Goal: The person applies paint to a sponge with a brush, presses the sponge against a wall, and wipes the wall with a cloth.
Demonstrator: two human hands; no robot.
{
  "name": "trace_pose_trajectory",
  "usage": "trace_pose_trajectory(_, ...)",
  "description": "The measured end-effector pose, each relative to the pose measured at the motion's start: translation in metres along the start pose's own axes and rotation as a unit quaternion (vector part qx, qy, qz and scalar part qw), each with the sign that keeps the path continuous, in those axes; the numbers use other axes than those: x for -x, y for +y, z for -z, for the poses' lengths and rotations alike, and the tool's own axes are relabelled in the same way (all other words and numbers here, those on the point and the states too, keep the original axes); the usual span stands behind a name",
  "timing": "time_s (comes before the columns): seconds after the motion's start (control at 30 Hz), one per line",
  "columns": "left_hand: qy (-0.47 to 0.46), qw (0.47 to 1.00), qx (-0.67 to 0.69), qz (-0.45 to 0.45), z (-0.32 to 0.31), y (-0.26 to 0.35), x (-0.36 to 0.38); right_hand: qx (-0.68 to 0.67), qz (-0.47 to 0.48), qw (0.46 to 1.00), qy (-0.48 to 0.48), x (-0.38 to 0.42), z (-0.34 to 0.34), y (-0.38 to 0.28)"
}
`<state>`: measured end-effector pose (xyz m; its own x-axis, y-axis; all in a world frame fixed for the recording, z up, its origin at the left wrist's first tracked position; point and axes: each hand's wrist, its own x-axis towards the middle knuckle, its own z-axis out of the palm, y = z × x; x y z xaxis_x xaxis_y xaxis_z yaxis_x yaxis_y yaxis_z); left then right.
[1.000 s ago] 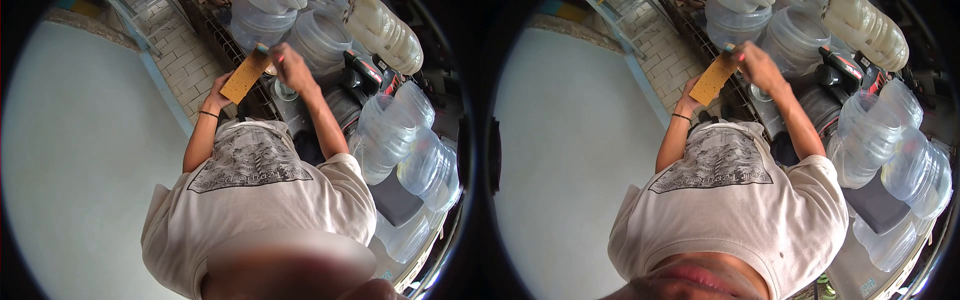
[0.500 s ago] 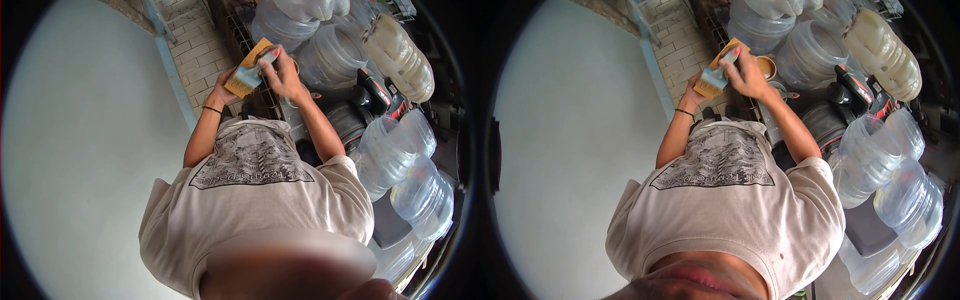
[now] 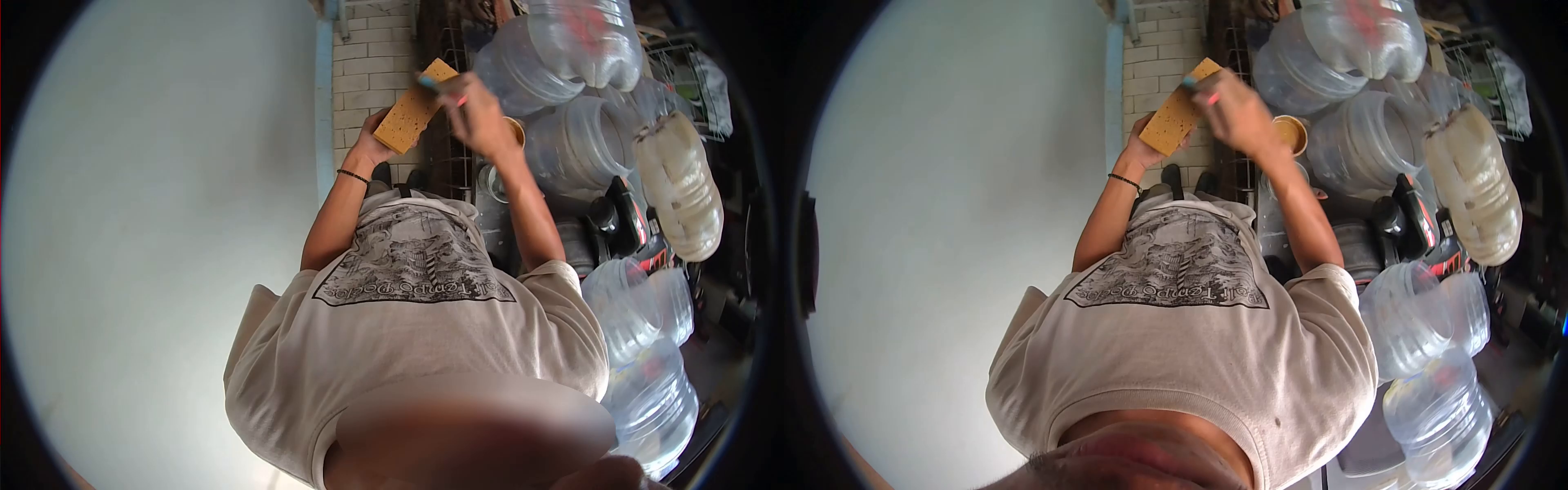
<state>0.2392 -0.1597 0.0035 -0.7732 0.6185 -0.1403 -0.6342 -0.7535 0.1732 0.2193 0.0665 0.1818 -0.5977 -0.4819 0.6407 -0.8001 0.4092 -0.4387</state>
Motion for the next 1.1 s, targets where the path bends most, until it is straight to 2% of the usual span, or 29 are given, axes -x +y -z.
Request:
trace_pose_trajectory(0.07,-0.014,0.999,0.032,-0.036,0.016,0.001,0.008,-0.04,0.036,0.995,-0.087,0.009,-0.022,-0.03)
trace_pose_trajectory(0.17,0.104,0.989,-0.005,-0.101,0.008,0.001,0.033,-0.096,0.066,0.985,-0.13,0.013,-0.037,-0.061)
trace_pose_trajectory(0.2,0.147,0.982,-0.003,-0.12,0.014,0.0,0.041,-0.134,0.044,0.982,-0.127,0.011,-0.039,-0.063)
trace_pose_trajectory(0.27,0.094,0.987,0.026,-0.127,0.035,-0.004,0.055,-0.207,-0.007,0.97,-0.126,0.009,-0.038,-0.068)
trace_pose_trajectory(0.3,0.065,0.989,0.04,-0.13,0.041,-0.009,0.063,-0.24,0.012,0.968,-0.072,0.01,-0.049,-0.058)
trace_pose_trajectory(0.37,0.14,0.975,0.014,-0.174,0.025,-0.017,0.073,-0.264,-0.042,0.962,-0.054,0.004,-0.051,-0.057)
trace_pose_trajectory(0.43,0.178,0.961,-0.015,-0.214,0.015,-0.026,0.086,-0.352,-0.142,0.922,-0.079,0.0,-0.057,-0.062)
trace_pose_trajectory(0.5,0.145,0.965,0.029,-0.218,0.016,-0.031,0.101,-0.343,-0.13,0.922,-0.123,-0.005,-0.063,-0.069)
trace_pose_trajectory(0.57,0.136,0.965,0.044,-0.219,0.01,-0.035,0.115,-0.389,-0.159,0.9,-0.12,-0.006,-0.076,-0.067)
trace_pose_trajectory(0.6,0.182,0.953,0.056,-0.234,0.011,-0.039,0.12,-0.379,-0.149,0.906,-0.114,-0.007,-0.08,-0.064)
trace_pose_trajectory(0.7,0.096,0.971,0.017,-0.22,0.031,-0.049,0.152,-0.38,-0.129,0.913,-0.077,-0.009,-0.09,-0.059)
trace_pose_trajectory(0.77,0.127,0.959,-0.009,-0.253,0.033,-0.064,0.179,-0.335,-0.079,0.938,-0.037,-0.011,-0.092,-0.074)
trace_pose_trajectory(0.87,0.137,0.953,0.026,-0.267,0.03,-0.09,0.232,-0.304,-0.072,0.95,-0.023,0.0,-0.094,-0.119)
trace_pose_trajectory(0.97,0.16,0.939,0.042,-0.301,0.026,-0.123,0.286,-0.44,-0.111,0.887,-0.086,0.041,-0.107,-0.206)
trace_pose_trajectory(1.03,0.208,0.919,0.057,-0.331,0.007,-0.142,0.314,-0.455,-0.11,0.866,-0.174,0.069,-0.119,-0.247)
trace_pose_trajectory(1.1,0.173,0.926,0.072,-0.326,0.017,-0.158,0.34,-0.454,-0.118,0.861,-0.196,0.083,-0.128,-0.278)
